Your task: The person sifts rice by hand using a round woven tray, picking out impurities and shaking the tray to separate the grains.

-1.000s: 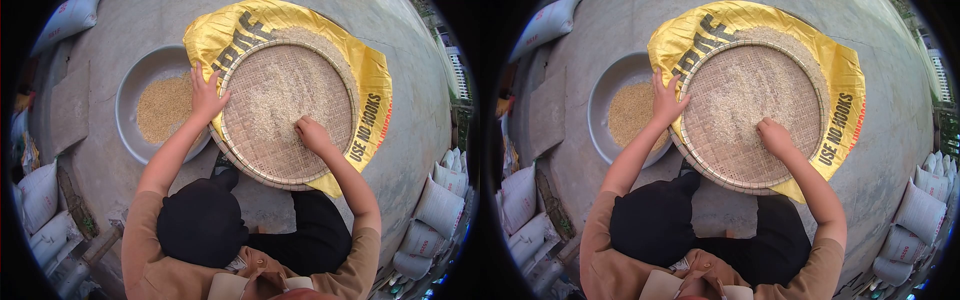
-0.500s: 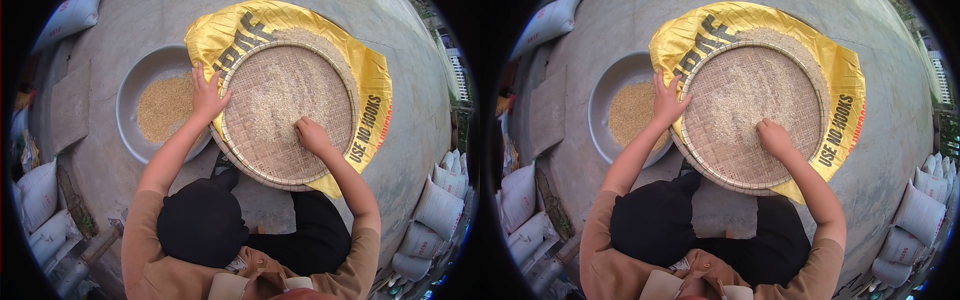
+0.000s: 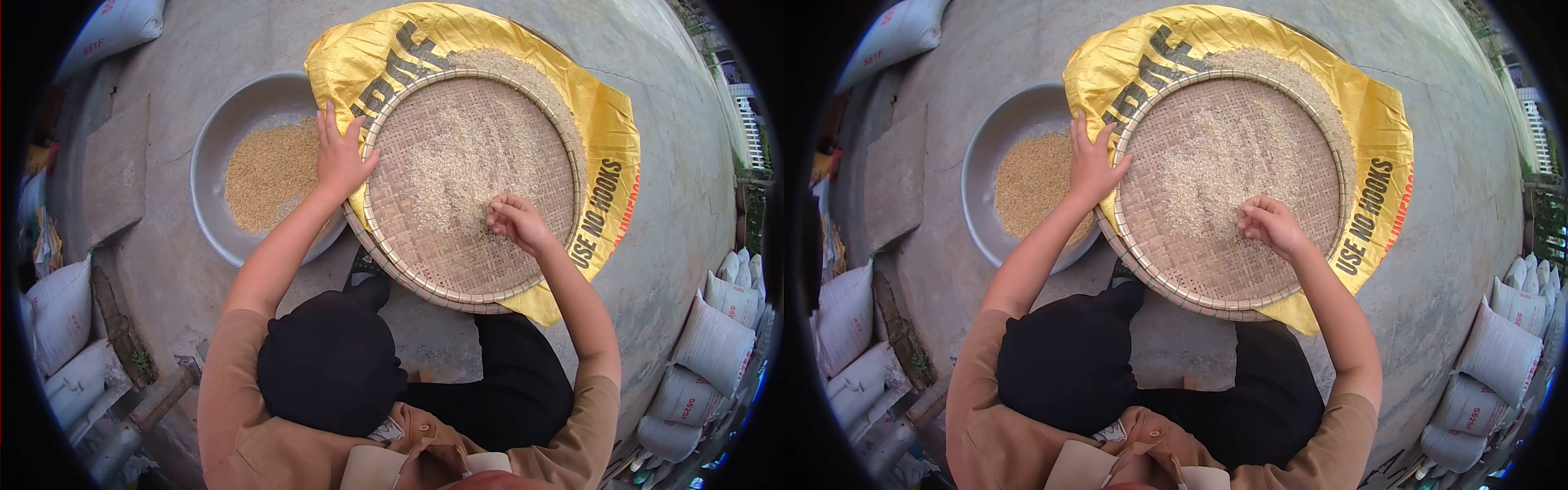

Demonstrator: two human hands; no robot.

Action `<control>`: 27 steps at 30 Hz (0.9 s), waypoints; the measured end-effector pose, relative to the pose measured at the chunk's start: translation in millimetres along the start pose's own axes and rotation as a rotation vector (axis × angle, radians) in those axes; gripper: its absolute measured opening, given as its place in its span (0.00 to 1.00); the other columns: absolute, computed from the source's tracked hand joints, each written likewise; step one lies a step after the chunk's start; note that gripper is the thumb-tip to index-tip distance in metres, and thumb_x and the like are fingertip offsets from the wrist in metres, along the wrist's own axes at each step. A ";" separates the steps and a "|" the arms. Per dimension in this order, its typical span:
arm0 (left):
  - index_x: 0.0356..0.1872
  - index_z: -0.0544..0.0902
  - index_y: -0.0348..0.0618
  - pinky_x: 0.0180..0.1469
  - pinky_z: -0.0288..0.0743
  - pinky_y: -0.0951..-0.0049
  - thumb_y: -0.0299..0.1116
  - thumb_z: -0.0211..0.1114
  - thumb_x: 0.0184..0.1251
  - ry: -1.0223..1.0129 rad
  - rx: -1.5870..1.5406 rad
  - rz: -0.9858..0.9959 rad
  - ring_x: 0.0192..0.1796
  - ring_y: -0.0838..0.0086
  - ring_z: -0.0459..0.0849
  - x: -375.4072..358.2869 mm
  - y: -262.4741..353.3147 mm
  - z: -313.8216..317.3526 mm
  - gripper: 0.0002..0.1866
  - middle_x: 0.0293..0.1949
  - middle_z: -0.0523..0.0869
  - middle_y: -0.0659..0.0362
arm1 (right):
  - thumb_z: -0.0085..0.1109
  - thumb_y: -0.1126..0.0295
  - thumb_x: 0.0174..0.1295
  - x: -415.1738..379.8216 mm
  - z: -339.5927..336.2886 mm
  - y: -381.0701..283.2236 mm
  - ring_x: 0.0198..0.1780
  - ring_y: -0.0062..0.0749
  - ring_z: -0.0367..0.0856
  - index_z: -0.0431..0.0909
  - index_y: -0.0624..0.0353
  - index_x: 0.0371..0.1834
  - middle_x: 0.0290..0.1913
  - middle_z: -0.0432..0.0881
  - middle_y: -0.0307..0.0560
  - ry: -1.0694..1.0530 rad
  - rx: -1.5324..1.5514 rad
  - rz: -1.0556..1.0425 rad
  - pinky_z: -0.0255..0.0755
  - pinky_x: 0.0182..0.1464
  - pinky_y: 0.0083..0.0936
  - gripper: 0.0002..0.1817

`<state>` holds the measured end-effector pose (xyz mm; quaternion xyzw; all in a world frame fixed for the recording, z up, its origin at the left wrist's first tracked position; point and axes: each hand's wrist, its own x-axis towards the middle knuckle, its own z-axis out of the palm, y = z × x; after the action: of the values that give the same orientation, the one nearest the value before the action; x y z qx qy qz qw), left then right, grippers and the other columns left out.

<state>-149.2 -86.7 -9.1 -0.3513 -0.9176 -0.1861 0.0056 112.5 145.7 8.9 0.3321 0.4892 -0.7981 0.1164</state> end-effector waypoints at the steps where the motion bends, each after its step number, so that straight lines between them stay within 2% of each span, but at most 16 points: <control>1: 0.59 0.71 0.52 0.65 0.61 0.46 0.48 0.68 0.51 0.000 -0.001 0.000 0.73 0.40 0.41 -0.2 -0.2 0.4 0.33 0.71 0.43 0.42 | 0.53 0.71 0.65 -4.5 2.4 -2.0 0.38 0.26 0.81 0.74 0.60 0.38 0.35 0.80 0.42 -0.029 0.123 0.015 0.76 0.39 0.23 0.04; 2: 0.59 0.71 0.52 0.65 0.61 0.45 0.48 0.68 0.51 0.013 -0.009 0.009 0.73 0.40 0.41 -0.2 -0.7 0.9 0.33 0.71 0.43 0.42 | 0.52 0.72 0.66 -8.1 4.7 -3.8 0.40 0.26 0.82 0.75 0.59 0.39 0.37 0.80 0.42 -0.059 0.246 0.030 0.77 0.42 0.22 0.04; 5: 0.59 0.71 0.51 0.65 0.60 0.45 0.48 0.68 0.51 0.025 -0.019 0.016 0.73 0.40 0.41 -0.2 -1.7 2.2 0.33 0.71 0.43 0.42 | 0.53 0.72 0.65 -12.2 5.8 -3.7 0.42 0.26 0.82 0.75 0.60 0.40 0.38 0.81 0.42 -0.129 0.282 0.025 0.78 0.46 0.21 0.05; 15: 0.59 0.71 0.50 0.65 0.60 0.45 0.47 0.68 0.51 0.012 -0.007 0.020 0.72 0.39 0.41 0.6 -1.6 0.5 0.33 0.71 0.43 0.41 | 0.53 0.73 0.64 -9.7 9.5 -6.5 0.42 0.28 0.83 0.76 0.60 0.39 0.39 0.81 0.44 -0.186 0.361 0.001 0.79 0.45 0.22 0.04; 18: 0.59 0.71 0.50 0.65 0.60 0.45 0.47 0.68 0.51 0.018 -0.015 0.025 0.72 0.39 0.41 0.5 -1.7 0.7 0.33 0.71 0.43 0.41 | 0.51 0.74 0.65 -8.8 11.7 -5.2 0.43 0.30 0.83 0.75 0.60 0.39 0.39 0.81 0.45 -0.143 0.354 0.004 0.79 0.46 0.24 0.04; 21: 0.59 0.71 0.50 0.65 0.60 0.45 0.47 0.69 0.51 0.029 -0.012 0.031 0.72 0.39 0.41 0.3 -2.0 0.9 0.33 0.71 0.43 0.41 | 0.48 0.72 0.67 -5.8 14.8 -3.2 0.46 0.33 0.82 0.74 0.63 0.44 0.41 0.81 0.48 -0.048 0.302 0.052 0.78 0.47 0.27 0.08; 23: 0.59 0.71 0.50 0.65 0.61 0.45 0.47 0.69 0.51 0.021 -0.015 0.026 0.72 0.39 0.42 0.4 -1.9 0.0 0.32 0.71 0.43 0.41 | 0.44 0.69 0.69 -5.7 20.2 -5.4 0.50 0.35 0.81 0.71 0.65 0.50 0.47 0.79 0.51 0.135 0.217 0.166 0.78 0.49 0.28 0.13; 27: 0.58 0.72 0.50 0.65 0.61 0.46 0.47 0.69 0.50 0.018 -0.007 0.024 0.72 0.39 0.42 0.8 -2.0 -0.2 0.32 0.71 0.44 0.41 | 0.42 0.67 0.70 -5.7 18.9 -6.0 0.52 0.35 0.80 0.68 0.67 0.55 0.51 0.77 0.52 0.150 0.183 0.216 0.77 0.48 0.28 0.16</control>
<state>-151.0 -87.6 -9.6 -0.3605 -0.9126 -0.1925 0.0148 105.8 131.6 22.5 0.4508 0.3831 -0.7950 0.1338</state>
